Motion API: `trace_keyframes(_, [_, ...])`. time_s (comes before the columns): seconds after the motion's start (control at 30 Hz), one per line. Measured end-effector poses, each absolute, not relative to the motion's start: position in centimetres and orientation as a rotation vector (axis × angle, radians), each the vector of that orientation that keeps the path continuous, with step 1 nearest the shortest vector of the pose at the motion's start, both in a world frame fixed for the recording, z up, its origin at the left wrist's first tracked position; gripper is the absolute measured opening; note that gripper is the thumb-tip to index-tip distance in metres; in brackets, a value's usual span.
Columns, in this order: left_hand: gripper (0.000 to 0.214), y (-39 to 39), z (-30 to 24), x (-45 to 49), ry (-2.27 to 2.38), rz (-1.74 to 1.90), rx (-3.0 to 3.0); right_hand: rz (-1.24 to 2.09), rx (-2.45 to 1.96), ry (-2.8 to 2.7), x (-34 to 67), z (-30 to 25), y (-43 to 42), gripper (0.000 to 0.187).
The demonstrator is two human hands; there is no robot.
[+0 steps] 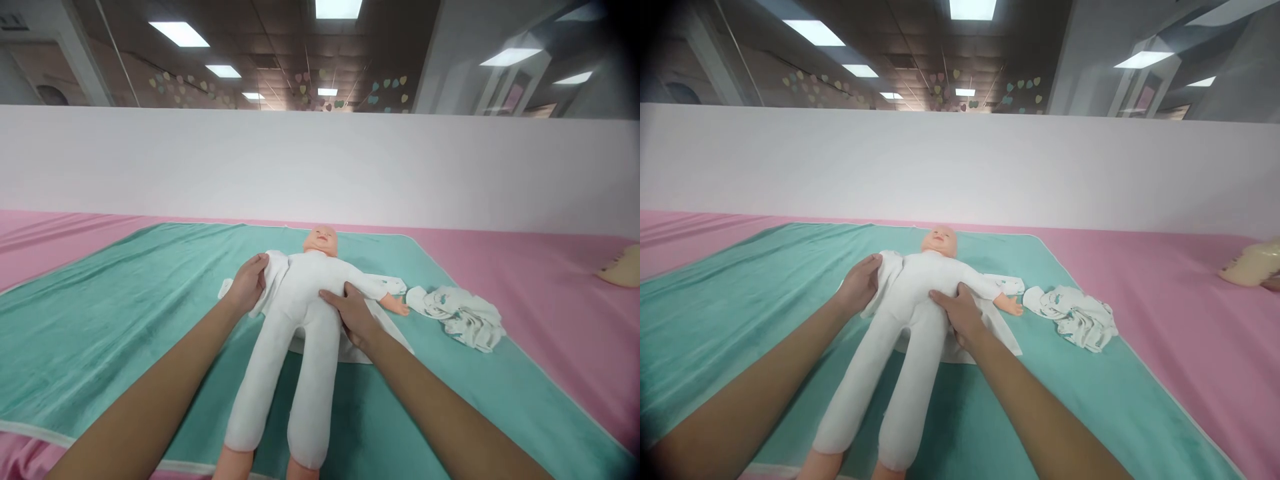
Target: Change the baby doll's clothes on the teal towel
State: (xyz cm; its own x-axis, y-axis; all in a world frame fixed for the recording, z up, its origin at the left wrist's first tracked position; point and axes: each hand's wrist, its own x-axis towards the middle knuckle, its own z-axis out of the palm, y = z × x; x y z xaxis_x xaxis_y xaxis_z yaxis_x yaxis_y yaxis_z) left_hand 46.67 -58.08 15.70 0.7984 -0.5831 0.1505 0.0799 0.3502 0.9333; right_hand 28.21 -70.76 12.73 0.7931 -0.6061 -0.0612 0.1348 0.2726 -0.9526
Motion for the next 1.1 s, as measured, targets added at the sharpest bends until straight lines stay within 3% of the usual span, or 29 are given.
trace_keyframes(0.33, [0.022, -57.3, 17.6, 45.1, -0.758, -0.760, 1.229, -0.438, -1.249, 0.441, 28.2, 12.3, -69.7, 0.047])
trace_keyframes(0.57, [0.038, -55.1, 19.1, 45.5, -0.893, -1.037, 1.145, -0.439, -1.213, 0.395, 28.3, 12.5, -69.6, 0.044])
trace_keyframes(0.7, [0.031, -55.6, 18.6, 46.9, -0.799, -0.748, 1.114, -0.432, -1.209, 0.344, 28.1, 12.6, -69.5, 0.041])
trace_keyframes(0.83, [0.028, -56.7, 17.0, 48.3, -0.704, -0.348, 1.461, -0.410, -1.168, 0.332, 28.0, 12.7, -69.3, 0.039])
trace_keyframes(1.1, [0.032, -58.3, 16.4, 45.0, -1.036, -0.235, 1.616, -0.379, -1.130, 0.268, 28.4, 12.9, -69.6, 0.044])
